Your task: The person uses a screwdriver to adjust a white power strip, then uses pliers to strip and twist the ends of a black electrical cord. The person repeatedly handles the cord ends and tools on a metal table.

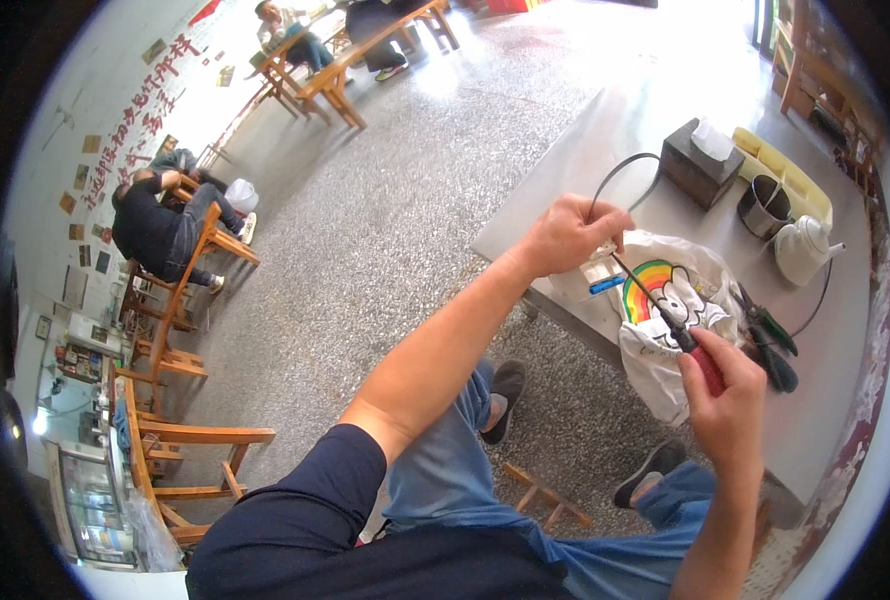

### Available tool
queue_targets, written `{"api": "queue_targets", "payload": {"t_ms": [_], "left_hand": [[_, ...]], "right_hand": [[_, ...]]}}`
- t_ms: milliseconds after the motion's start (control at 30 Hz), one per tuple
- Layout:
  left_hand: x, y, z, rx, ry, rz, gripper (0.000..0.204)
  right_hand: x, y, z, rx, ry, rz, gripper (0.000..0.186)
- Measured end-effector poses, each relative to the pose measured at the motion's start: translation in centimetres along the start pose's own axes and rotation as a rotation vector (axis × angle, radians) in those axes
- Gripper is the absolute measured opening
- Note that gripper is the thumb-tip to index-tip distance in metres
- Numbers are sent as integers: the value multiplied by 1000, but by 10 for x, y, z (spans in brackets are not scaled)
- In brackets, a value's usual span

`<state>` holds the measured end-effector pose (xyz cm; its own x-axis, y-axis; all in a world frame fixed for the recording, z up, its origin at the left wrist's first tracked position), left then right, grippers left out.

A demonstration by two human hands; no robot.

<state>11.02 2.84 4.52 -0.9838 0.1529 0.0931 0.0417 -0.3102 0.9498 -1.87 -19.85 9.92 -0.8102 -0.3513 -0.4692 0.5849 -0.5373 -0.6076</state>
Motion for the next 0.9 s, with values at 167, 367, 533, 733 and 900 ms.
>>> {"api": "queue_targets", "payload": {"t_ms": [167,367,533,733,900], "left_hand": [[5,-1,3,-42,7,52,28],[5,-1,2,11,4,12,22],[5,-6,0,38,-11,6,20],[7,2,6,-47,19,-14,21],[11,7,8,-29,12,-12,21]], "right_hand": [[-5,-14,-3,108,-24,106,30],[-1,-13,-8,42,-2,148,30],[0,-7,-10,-42,9,64,28],[0,-4,-11,-45,20,73,28],[10,23,-17,-241,41,-161,27]]}}
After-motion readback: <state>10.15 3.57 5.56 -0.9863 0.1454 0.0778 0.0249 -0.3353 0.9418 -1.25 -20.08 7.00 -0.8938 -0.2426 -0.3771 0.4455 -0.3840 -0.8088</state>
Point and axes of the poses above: each hand's wrist, its own x-axis away from the middle knuckle, its own z-axis out of the back of the hand, y = z × x, the point moved 9 cm from there along -x, towards the middle knuckle, and after that the axes turned 12 degrees about z, right-handed, at the moved point
